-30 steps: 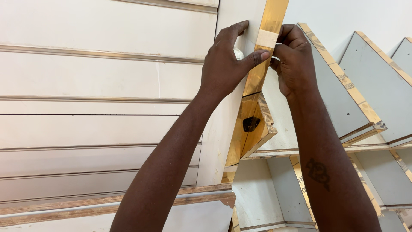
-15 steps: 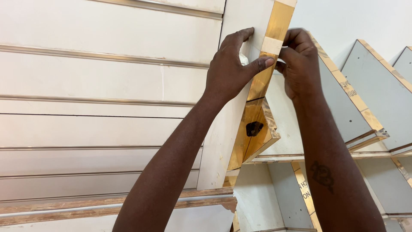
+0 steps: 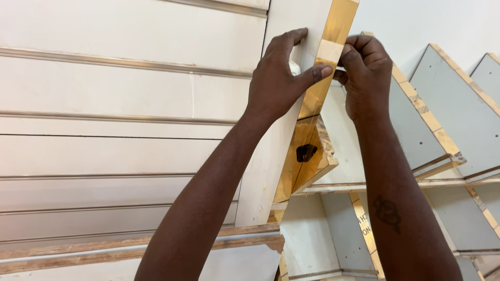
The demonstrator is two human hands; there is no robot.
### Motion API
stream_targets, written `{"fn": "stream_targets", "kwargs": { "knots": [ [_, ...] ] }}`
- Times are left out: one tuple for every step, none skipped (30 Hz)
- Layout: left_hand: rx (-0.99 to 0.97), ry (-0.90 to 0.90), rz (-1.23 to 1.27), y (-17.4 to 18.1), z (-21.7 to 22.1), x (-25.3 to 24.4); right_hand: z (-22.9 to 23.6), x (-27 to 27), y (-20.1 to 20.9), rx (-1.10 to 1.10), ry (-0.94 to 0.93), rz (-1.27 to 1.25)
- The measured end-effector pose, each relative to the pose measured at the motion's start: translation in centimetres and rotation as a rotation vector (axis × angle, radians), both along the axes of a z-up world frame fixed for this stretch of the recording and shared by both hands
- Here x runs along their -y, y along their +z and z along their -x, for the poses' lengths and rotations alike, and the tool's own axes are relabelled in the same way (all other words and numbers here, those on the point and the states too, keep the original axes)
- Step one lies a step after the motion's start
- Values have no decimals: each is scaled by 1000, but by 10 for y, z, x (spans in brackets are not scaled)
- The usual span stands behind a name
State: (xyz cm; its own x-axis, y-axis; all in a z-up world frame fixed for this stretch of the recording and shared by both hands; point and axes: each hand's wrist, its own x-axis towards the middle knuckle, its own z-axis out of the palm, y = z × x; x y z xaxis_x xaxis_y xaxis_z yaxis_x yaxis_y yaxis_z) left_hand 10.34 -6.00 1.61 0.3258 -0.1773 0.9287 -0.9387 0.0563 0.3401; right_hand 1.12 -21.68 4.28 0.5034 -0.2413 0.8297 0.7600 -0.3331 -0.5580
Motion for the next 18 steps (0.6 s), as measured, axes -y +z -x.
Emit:
{"fn": "stream_targets", "kwargs": {
  "knots": [
    [15,12,-3,1,-1,1,1,-1,0,2,7,14],
    [29,24,-5,1,0,1,2,-2,-1,4,14,29],
    [25,28,-10,1,0,2,2,-2,-1,7,14,26],
    [20,32,-15,1,1,2,0,-1,-1,10,14,24],
    [16,36,-19,2,1,2,-2,0,-2,14,14,22],
    [14,34,-18,1,1,2,-5,1,-3,10,-1,17],
    [12,30,-14,1,2,2,-7,2,-3,7,-18,15],
    [10,27,-10,1,2,1,-8,4,-3,4,-34,13],
    [3,24,-14,1,3,1,-8,5,-3,-8,-34,22],
    [-4,22,-18,1,3,1,-8,5,-3,-20,-35,31],
    [-11,22,-23,2,2,1,-9,5,-3,-33,-32,40],
    [-2,24,-18,3,2,0,-7,5,-2,-45,-43,44],
    [5,25,-17,3,1,0,-4,6,-3,-59,-56,46],
    [12,26,-15,2,1,1,-1,5,-3,-73,-68,47],
    [13,27,-13,2,1,1,5,4,-4,-67,-34,27],
    [13,29,-12,2,1,1,13,3,-6,-61,0,6],
    [13,29,-10,1,1,2,20,1,-6,-56,34,-14],
    [13,31,-8,1,1,2,24,-2,-5,-40,65,-36]
  ]
}}
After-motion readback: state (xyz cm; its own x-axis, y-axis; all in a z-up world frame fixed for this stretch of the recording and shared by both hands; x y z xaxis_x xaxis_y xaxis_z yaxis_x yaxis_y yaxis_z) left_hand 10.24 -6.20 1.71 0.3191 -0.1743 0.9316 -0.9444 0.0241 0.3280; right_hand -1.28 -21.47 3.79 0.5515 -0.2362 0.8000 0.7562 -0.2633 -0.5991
